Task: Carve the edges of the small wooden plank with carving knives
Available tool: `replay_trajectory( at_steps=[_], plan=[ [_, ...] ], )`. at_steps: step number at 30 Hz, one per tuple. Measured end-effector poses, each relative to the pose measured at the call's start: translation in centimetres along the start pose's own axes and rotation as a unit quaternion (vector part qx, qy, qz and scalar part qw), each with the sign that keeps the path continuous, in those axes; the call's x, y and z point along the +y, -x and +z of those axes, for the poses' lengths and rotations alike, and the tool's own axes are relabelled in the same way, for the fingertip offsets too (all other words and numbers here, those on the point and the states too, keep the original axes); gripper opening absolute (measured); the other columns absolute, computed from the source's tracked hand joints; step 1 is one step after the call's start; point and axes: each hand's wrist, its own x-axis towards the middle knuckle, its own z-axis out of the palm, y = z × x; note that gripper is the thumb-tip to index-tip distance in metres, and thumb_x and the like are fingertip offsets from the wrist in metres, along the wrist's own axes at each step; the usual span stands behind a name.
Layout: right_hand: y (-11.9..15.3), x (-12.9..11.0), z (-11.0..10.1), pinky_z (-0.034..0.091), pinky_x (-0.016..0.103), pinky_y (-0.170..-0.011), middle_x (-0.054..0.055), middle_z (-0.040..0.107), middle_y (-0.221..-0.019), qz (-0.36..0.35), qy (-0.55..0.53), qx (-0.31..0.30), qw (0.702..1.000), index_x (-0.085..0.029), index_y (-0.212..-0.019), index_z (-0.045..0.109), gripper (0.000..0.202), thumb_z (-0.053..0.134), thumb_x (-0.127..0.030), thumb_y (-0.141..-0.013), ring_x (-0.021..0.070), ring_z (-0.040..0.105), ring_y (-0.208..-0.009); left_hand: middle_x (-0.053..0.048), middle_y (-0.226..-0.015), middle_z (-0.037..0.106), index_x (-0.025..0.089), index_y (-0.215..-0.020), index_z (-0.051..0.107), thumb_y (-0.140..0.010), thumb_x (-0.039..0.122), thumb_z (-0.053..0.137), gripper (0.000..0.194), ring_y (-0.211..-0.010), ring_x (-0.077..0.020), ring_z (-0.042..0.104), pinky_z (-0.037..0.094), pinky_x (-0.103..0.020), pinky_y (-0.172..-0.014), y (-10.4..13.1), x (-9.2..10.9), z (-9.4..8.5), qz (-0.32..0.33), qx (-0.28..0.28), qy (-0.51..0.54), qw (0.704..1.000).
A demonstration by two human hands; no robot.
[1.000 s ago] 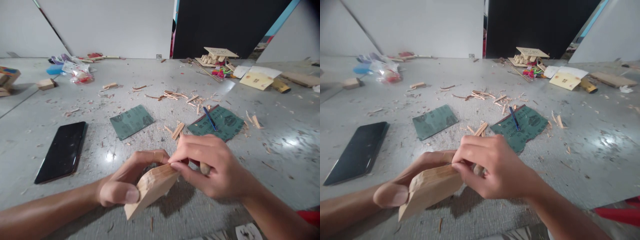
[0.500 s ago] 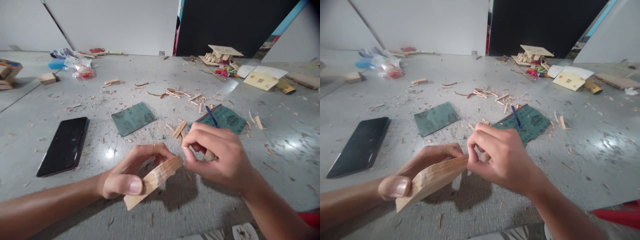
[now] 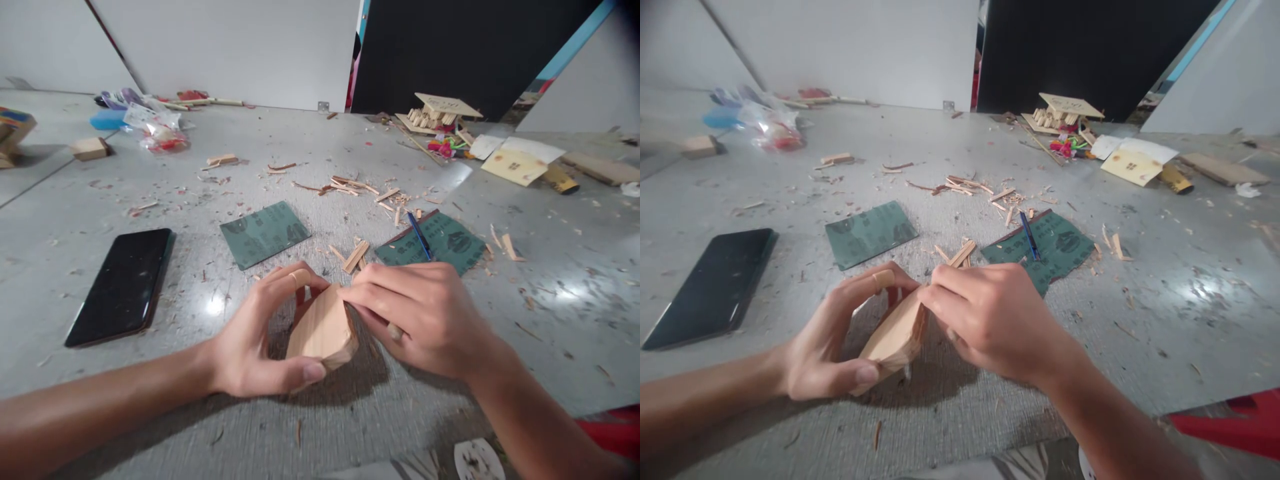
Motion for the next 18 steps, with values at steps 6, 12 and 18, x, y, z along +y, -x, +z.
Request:
replay_trajectory(
  at_steps=[6, 12, 18],
  plan=[
    [-0.3, -0.1, 0.6, 0.033, 0.031, -0.058, 0.002, 0.064, -0.08, 0.025, 0.043, 0.012, 0.999, -0.016, -0.091, 0.067, 0.016, 0.053, -0.018, -0.097, 0.0131, 0.053, -0.063, -0.008, -0.098, 0.061, 0.017, -0.114, 0.058, -0.077, 0.066, 0.062, 0.062, -0.083, -0.0221, 0.055, 0.046, -0.039, -0.074, 0.1, 0.2, -0.2, -0.011, 0.014, -0.005, 1.0],
    [-0.6, 1.1, 1.0, 0.031, 0.028, -0.054, -0.001, 0.062, -0.076, 0.143, 0.094, 0.091, 0.981, -0.017, -0.082, 0.064, 0.011, 0.056, -0.013, -0.089, 0.0085, 0.047, -0.055, -0.01, -0.104, 0.062, 0.016, -0.12, 0.055, -0.078, 0.065, 0.06, 0.065, -0.087, -0.0263, 0.058, 0.041, -0.045, -0.079, -0.2, 1.1, -0.2, 0.003, -0.023, -0.195, 0.981],
    [-0.6, 2.1, 0.6, 0.021, 0.031, -0.053, -0.003, 0.038, -0.051, 0.301, 0.008, 0.104, 0.948, -0.018, -0.056, 0.037, 0.047, 0.06, -0.032, -0.094, 0.0098, 0.03, -0.051, -0.021, -0.134, 0.054, 0.015, -0.14, 0.045, -0.082, 0.079, 0.051, 0.087, -0.1, -0.0363, 0.062, 0.04, -0.056, -0.091, -0.6, 0.7, -0.4, -0.031, -0.088, -0.379, 0.921]
  ],
)
